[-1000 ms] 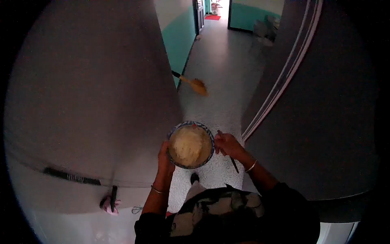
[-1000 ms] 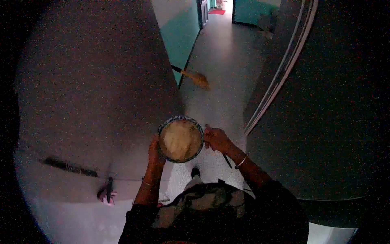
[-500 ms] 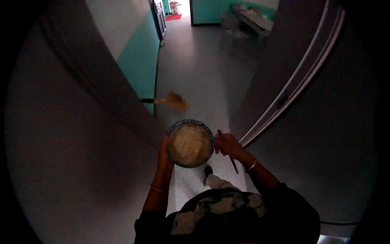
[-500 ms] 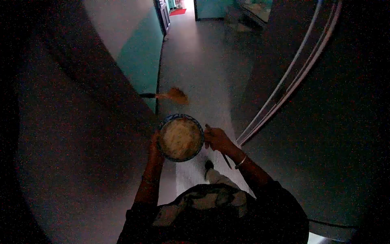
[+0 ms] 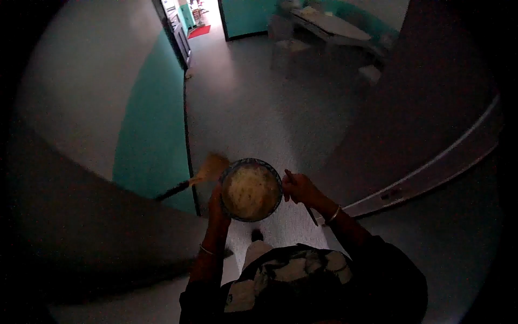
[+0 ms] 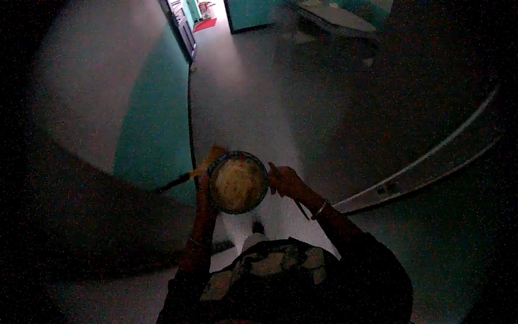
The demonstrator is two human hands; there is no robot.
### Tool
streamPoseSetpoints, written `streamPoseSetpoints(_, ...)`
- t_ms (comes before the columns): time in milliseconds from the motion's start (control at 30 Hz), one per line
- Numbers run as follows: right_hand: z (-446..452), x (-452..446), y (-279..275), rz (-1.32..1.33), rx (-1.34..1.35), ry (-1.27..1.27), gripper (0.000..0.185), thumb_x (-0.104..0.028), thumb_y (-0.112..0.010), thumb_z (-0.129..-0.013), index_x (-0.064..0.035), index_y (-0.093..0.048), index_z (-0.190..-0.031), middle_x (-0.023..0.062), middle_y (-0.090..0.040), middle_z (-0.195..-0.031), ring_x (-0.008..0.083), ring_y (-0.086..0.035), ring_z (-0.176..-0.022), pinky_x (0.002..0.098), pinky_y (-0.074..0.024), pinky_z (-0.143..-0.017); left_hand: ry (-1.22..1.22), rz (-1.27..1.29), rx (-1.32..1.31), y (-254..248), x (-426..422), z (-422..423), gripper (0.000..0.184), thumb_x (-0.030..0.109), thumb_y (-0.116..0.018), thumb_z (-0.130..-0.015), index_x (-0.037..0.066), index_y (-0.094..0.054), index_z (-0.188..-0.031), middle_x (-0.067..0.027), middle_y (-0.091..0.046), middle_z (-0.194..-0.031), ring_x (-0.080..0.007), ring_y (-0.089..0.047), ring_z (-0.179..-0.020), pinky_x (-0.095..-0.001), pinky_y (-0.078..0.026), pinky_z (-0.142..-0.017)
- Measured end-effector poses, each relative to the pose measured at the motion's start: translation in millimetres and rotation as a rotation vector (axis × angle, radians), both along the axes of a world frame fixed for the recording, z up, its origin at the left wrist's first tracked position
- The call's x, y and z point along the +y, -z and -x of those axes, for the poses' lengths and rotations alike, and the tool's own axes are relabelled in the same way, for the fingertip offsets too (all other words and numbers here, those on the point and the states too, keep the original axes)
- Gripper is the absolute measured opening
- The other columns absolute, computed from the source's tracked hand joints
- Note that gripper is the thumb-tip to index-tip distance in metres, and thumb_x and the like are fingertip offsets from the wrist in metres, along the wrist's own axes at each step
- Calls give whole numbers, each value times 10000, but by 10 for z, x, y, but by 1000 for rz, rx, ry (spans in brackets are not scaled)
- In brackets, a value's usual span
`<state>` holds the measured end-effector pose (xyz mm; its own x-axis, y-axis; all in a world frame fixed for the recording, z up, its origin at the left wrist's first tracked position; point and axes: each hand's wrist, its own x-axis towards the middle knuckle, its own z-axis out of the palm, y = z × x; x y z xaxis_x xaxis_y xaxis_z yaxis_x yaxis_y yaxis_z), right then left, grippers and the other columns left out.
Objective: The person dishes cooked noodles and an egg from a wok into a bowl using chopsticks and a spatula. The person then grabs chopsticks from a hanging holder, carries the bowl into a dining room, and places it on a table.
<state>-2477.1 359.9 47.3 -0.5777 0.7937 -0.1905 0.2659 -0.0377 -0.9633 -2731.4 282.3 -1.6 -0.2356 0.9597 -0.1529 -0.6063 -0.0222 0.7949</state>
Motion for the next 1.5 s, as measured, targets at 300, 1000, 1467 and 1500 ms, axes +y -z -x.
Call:
streamPoseSetpoints(300, 252, 61, 27, 44, -50, 225, 269, -267, -496, -888, -51, -558, -740, 43, -569, -615, 103, -479, -492, 257, -392, -465, 251, -197, 166, 72, 632, 360, 400, 283, -390, -974, 13, -460, -1261, -110, -510, -1248, -217, -482, -1147, -339, -402, -972)
streamPoseSetpoints(1000, -1274, 1641, -758, 44, -136, 512, 268, -245, -493, -906, -49, -582, -746, 42, -583, -638, 108, -521, -534, 256, -420, -486, 425, -257, 545, -720, 2822, -1148, 389, 242, -449, -959, -10, -452, -1254, -123, -543, -1194, -219, -534, -1091, -347, -456, -902)
streamPoseSetpoints(1467, -1780, 4248, -587, 125, -146, 737, 250, -245, -494, -907, -53, -589, -779, 44, -587, -630, 81, -469, -478, 245, -369, -433, 612, 82, -24, -726, 5915, -1953, 416, 325, -441, -952, 25, -489, -1237, -88, -534, -1214, -211, -508, -1100, -348, -417, -943)
streamPoseSetpoints(1500, -1865, 4438, -573, 132, -130, 772, 245, -244, -495, -906, -56, -585, -778, 41, -582, -625, 82, -465, -474, 246, -364, -430, 637, 38, -43, -715, 6118, -2039, 422, 329, -431, -955, 23, -486, -1240, -88, -532, -1218, -211, -502, -1106, -350, -408, -953)
